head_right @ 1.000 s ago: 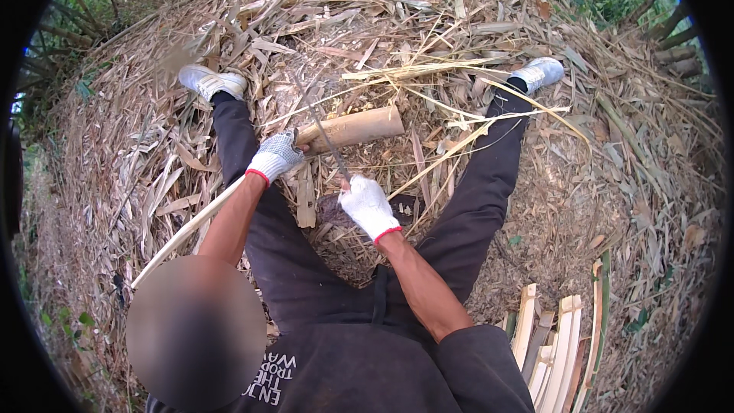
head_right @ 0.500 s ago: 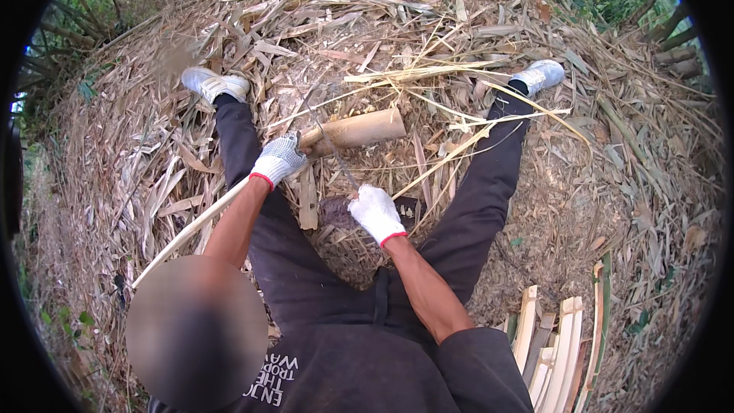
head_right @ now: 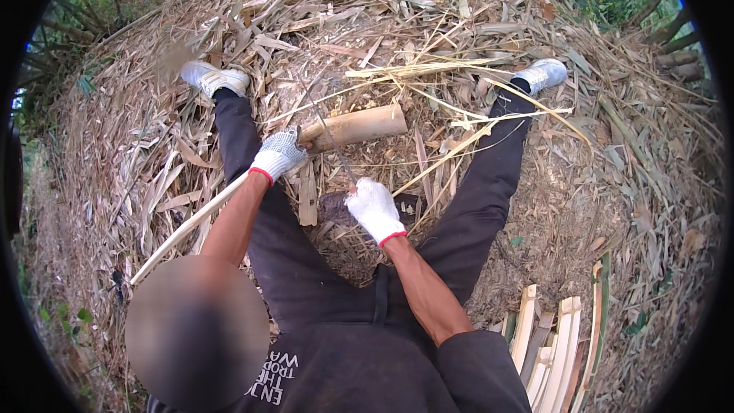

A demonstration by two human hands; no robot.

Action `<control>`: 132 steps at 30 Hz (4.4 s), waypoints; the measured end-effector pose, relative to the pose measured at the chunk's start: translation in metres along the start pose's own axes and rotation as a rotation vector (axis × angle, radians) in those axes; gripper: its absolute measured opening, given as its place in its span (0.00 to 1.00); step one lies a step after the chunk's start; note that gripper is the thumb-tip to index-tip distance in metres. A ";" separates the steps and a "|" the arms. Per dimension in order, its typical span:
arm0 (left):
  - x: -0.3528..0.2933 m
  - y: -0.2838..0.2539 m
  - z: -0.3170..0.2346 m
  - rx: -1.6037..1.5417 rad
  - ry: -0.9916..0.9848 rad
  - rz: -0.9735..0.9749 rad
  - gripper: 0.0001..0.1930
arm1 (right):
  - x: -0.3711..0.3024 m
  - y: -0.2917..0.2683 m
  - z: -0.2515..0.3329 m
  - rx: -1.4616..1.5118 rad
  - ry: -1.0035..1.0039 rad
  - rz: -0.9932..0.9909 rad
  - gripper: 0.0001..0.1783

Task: The person sits on the ground in a bamboo grove and uses a machete to split a long bamboo pole. They hold the pole between their legs and repeatedly strike it with the machete to separate it into thinner strips.

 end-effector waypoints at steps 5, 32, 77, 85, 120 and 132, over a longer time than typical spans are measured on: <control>0.000 -0.006 -0.001 -0.018 -0.013 0.017 0.25 | -0.008 -0.036 0.046 0.120 -0.096 -0.118 0.18; 0.001 -0.008 -0.002 -0.029 0.010 0.021 0.26 | 0.000 -0.017 0.030 0.163 -0.077 -0.094 0.20; 0.016 -0.005 0.012 -0.085 -0.017 0.093 0.31 | -0.001 0.006 -0.005 0.128 -0.005 -0.003 0.18; 0.016 -0.012 0.008 -0.092 -0.021 0.138 0.29 | 0.001 0.018 -0.013 0.153 -0.019 0.026 0.15; 0.005 -0.002 0.028 -0.068 0.028 0.131 0.29 | -0.001 -0.015 0.013 0.062 -0.001 -0.001 0.20; -0.007 -0.005 0.022 -0.093 0.094 0.017 0.28 | 0.014 -0.001 0.001 0.018 -0.077 0.004 0.20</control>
Point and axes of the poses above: each hand's wrist, its own x-axis towards the middle knuckle, its own y-axis out of the palm, z = x × y, the point moved 6 cm from there along x, towards the middle knuckle, and after that the axes turned 12 degrees about z, right-handed, at the moved point
